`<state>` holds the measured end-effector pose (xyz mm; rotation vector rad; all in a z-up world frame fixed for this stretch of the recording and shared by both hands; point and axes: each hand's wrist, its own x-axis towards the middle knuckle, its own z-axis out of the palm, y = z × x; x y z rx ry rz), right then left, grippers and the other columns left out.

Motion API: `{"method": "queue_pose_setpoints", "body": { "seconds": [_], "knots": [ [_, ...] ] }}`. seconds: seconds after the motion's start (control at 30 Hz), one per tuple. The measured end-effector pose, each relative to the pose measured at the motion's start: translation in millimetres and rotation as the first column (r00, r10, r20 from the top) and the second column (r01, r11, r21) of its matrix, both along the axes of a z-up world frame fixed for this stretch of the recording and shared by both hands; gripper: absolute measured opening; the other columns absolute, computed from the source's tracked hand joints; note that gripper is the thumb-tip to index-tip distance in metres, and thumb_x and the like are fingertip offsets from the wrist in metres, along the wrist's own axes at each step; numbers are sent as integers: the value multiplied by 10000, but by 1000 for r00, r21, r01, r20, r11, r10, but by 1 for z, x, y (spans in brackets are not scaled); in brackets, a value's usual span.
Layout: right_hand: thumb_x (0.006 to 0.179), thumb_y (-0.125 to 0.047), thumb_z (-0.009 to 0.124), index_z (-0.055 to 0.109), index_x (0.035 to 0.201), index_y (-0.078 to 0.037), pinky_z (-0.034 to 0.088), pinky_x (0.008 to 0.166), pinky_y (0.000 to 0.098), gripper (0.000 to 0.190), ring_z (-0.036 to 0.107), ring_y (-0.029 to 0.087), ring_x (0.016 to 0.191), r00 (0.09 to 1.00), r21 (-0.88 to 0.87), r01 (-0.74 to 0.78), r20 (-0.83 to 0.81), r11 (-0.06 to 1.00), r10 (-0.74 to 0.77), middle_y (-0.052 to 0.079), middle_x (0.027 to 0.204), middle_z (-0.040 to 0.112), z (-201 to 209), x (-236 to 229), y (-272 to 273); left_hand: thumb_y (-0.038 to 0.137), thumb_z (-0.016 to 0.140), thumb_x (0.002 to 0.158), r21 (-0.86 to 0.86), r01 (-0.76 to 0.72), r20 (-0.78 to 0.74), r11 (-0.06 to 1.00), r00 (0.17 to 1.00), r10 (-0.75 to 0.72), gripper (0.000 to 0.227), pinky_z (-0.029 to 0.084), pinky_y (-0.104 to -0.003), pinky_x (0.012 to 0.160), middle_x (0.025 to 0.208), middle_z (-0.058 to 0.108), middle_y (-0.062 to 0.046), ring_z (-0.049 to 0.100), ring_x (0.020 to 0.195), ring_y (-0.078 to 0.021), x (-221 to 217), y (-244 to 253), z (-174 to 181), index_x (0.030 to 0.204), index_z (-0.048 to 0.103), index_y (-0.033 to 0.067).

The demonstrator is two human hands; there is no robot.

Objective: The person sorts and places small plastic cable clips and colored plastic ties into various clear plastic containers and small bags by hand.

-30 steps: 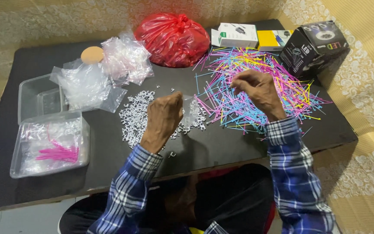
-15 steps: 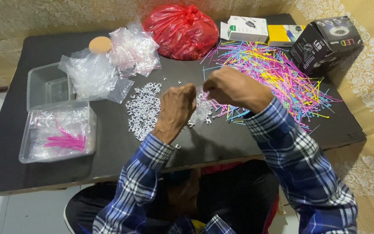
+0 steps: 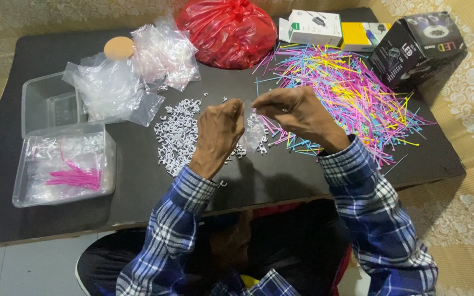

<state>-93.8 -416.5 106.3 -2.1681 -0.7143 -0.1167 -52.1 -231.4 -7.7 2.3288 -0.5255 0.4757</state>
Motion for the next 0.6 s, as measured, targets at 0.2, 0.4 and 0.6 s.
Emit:
{"method": "queue_pose_setpoints", "body": {
  "seconds": [0.2,0.4,0.6],
  "knots": [
    [958,-144,592,733,1057,-122,557,786,524,173,700,408,919,959,-314,270,173,910,-225,184,924,718,-105,55,-47,85,577,1018,-94,-50,-20,994,999,49,239,516,-274,529,497,584,-42,563,430,-145,-16,21,29,801,675,105],
    [826,-373,625,755,922,-228,597,699,512,217,757,355,816,928,-708,354,186,611,-323,98,805,733,-248,118,-58,129,616,991,-96,-58,-33,994,998,55,168,467,-331,455,474,567,-91,624,424,-244,-19,44,23,845,698,114],
    [797,-393,546,720,896,-66,561,738,592,384,742,436,853,914,-702,344,98,624,-394,210,809,721,-227,115,-43,92,616,976,-92,-68,-24,993,998,66,159,517,-338,509,489,594,-68,639,449,-217,-26,49,21,854,716,107]
  ]
}}
